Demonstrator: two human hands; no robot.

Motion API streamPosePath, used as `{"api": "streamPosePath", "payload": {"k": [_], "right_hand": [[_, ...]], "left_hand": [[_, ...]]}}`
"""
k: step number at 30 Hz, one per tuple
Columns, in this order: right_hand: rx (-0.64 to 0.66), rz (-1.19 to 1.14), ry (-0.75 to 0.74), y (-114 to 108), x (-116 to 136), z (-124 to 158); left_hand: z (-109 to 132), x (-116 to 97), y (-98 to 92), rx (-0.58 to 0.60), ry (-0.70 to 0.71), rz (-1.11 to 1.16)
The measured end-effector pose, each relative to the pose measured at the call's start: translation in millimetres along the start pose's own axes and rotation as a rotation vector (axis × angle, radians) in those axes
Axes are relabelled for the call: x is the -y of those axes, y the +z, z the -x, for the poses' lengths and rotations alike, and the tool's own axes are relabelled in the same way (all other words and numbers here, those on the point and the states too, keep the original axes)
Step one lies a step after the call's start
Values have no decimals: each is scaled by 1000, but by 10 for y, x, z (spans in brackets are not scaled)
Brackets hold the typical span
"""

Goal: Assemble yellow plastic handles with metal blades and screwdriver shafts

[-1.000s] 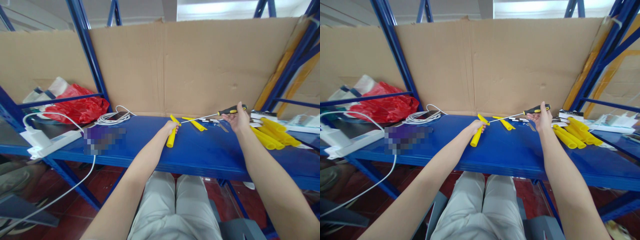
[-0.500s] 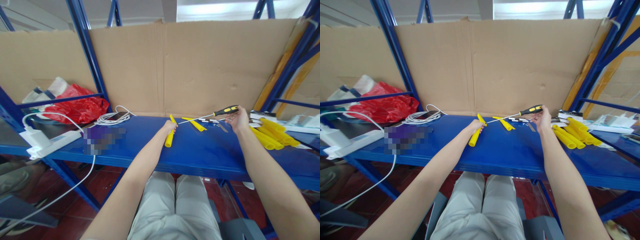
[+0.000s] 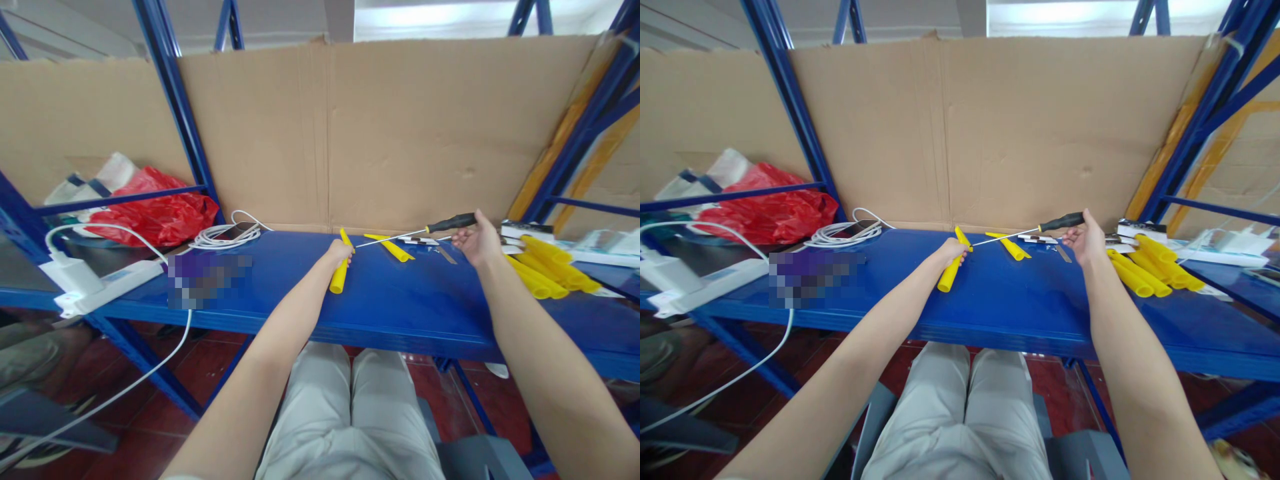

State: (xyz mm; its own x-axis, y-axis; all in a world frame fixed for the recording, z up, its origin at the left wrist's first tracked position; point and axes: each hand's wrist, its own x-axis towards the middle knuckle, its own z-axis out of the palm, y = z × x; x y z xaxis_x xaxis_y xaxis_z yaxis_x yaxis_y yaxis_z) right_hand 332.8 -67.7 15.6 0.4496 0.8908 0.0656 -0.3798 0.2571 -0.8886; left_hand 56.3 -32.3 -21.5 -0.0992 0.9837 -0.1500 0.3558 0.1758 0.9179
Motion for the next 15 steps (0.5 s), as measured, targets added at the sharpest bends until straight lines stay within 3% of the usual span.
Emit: {"api": "streamPosePath", "payload": {"k": [5,10,15], "right_hand": [[22,63,0,19,56,95],[-57,108,-47,65,83,180],[-20,98,-23,5,51,88]], "left_hand": [[-12,-1,-6,-3,2,-11],[6,-11,-22,-16,6,-32],[21,-12,-25,-30,6,-44]]}}
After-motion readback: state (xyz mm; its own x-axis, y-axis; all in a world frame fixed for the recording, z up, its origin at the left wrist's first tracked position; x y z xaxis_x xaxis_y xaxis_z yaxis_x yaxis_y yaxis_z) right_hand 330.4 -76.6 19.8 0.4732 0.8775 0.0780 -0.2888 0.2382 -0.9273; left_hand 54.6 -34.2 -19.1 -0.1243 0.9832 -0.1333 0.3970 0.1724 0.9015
